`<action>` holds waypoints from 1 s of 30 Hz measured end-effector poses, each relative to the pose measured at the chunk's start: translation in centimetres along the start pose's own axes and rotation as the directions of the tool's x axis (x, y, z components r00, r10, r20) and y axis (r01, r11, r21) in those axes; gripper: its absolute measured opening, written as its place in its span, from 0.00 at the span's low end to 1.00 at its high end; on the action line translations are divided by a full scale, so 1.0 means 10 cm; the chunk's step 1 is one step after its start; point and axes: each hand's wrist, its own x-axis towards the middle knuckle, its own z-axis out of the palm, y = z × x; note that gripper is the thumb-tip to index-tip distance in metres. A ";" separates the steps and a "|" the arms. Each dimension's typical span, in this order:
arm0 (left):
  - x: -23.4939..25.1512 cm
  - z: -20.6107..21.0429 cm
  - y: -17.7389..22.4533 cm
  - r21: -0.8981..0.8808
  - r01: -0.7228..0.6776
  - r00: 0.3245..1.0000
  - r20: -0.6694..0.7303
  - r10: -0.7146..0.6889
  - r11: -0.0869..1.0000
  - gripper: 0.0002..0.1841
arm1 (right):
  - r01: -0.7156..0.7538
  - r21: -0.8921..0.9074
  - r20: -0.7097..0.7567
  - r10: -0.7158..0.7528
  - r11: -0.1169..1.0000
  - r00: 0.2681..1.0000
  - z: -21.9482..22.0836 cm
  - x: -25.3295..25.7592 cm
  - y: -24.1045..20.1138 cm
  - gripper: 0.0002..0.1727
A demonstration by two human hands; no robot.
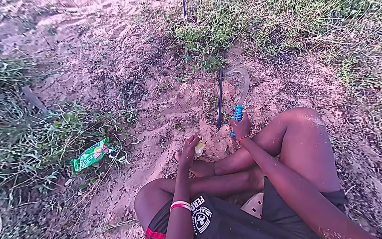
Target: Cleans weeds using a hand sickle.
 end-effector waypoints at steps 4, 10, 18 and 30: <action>0.04 -0.01 -0.03 -0.009 0.006 1.000 -0.005 -0.006 1.000 0.14 | 0.015 0.108 -0.047 -0.010 0.994 0.999 -0.08 0.26 -0.17 0.27; 0.02 -0.03 -0.05 -0.058 -0.029 0.999 -0.028 0.028 0.998 0.15 | 0.053 0.071 0.000 -0.053 0.996 0.999 -0.08 1.47 -0.65 0.36; 0.06 -0.05 -0.07 -0.096 -0.014 0.999 -0.030 0.011 0.995 0.15 | 0.041 -0.101 0.133 -0.028 0.994 0.991 -0.05 1.67 -0.18 0.35; 0.07 -0.06 -0.07 -0.117 0.010 0.999 -0.041 -0.015 0.993 0.16 | 0.149 -0.212 -0.083 -0.170 0.966 0.982 0.06 1.46 -0.50 0.34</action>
